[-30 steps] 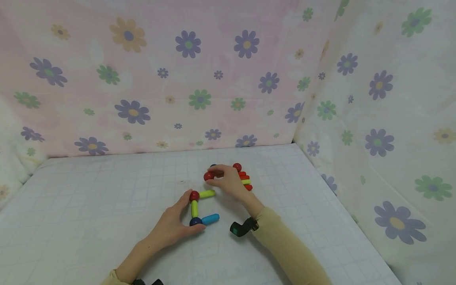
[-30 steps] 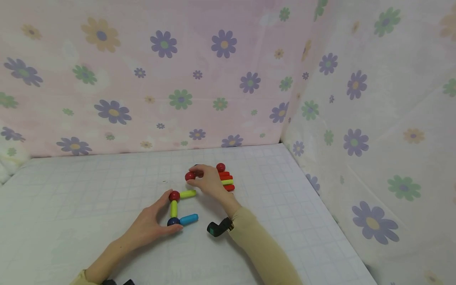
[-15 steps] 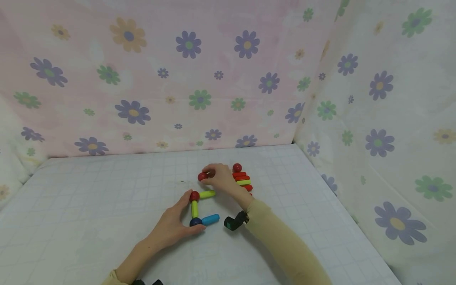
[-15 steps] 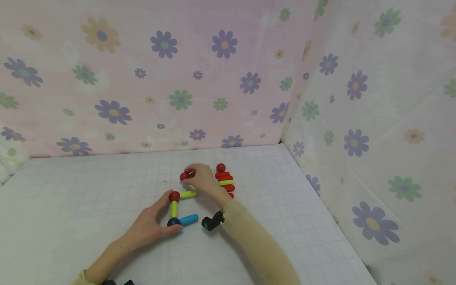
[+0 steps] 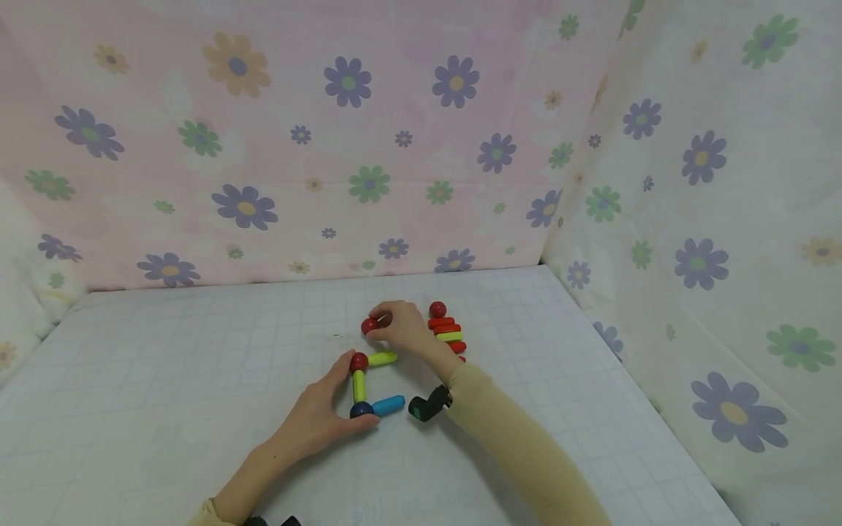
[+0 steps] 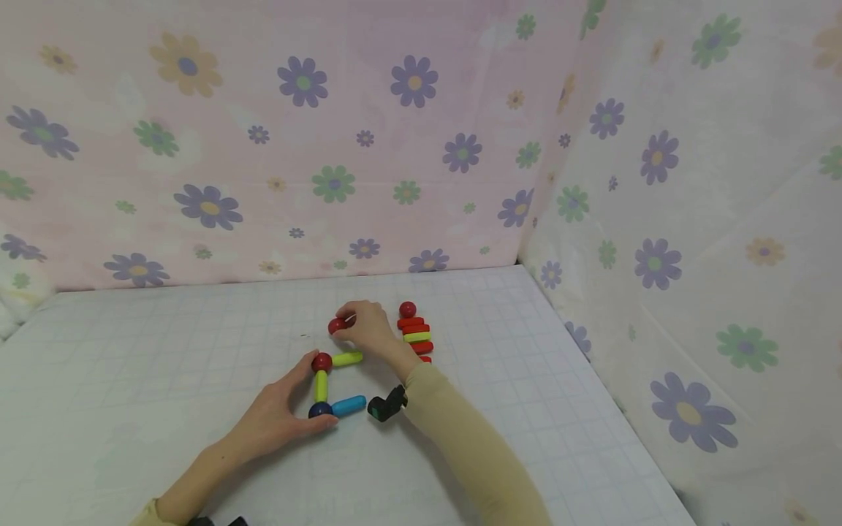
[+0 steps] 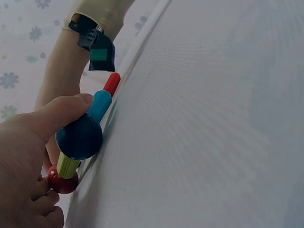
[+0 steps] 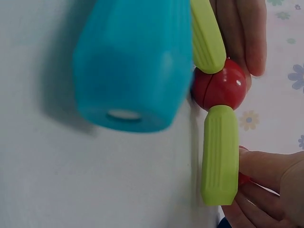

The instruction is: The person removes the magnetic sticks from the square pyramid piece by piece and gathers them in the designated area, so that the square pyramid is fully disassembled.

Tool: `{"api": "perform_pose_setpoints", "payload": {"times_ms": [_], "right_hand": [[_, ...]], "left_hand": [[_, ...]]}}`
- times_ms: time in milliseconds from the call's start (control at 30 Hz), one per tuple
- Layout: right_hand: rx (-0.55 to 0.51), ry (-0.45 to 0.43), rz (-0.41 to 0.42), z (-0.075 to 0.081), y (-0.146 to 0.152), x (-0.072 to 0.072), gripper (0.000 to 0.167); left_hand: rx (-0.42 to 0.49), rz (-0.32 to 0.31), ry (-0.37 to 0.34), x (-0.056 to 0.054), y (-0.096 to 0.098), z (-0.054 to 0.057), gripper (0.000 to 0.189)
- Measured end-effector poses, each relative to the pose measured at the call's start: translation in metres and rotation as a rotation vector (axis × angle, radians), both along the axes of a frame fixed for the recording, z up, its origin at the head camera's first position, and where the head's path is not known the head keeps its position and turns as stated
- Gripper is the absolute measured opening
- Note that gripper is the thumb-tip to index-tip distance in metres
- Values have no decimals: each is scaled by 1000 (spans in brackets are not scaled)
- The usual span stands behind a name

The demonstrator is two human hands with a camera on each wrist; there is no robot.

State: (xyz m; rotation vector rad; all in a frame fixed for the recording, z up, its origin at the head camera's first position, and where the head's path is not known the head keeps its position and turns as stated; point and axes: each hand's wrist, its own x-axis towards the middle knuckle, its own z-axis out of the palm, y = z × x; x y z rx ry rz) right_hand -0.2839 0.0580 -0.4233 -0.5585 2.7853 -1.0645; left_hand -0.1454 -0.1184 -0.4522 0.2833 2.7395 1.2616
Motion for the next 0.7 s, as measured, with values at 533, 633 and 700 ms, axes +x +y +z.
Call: {"api": "perform_pose_setpoints", "payload": {"times_ms": [533,633,700], "right_hand": [[-9,-19,7,-3,2,1,37],[-26,-8,14,-4,3,1,37],[-41,7,20,-5,5,1,37]], "left_hand": [[-1,-1,-2,1,0,2,111],[-1,-1,0,1,0,2,112],[0,-2,3,1,0,2,112]]}}
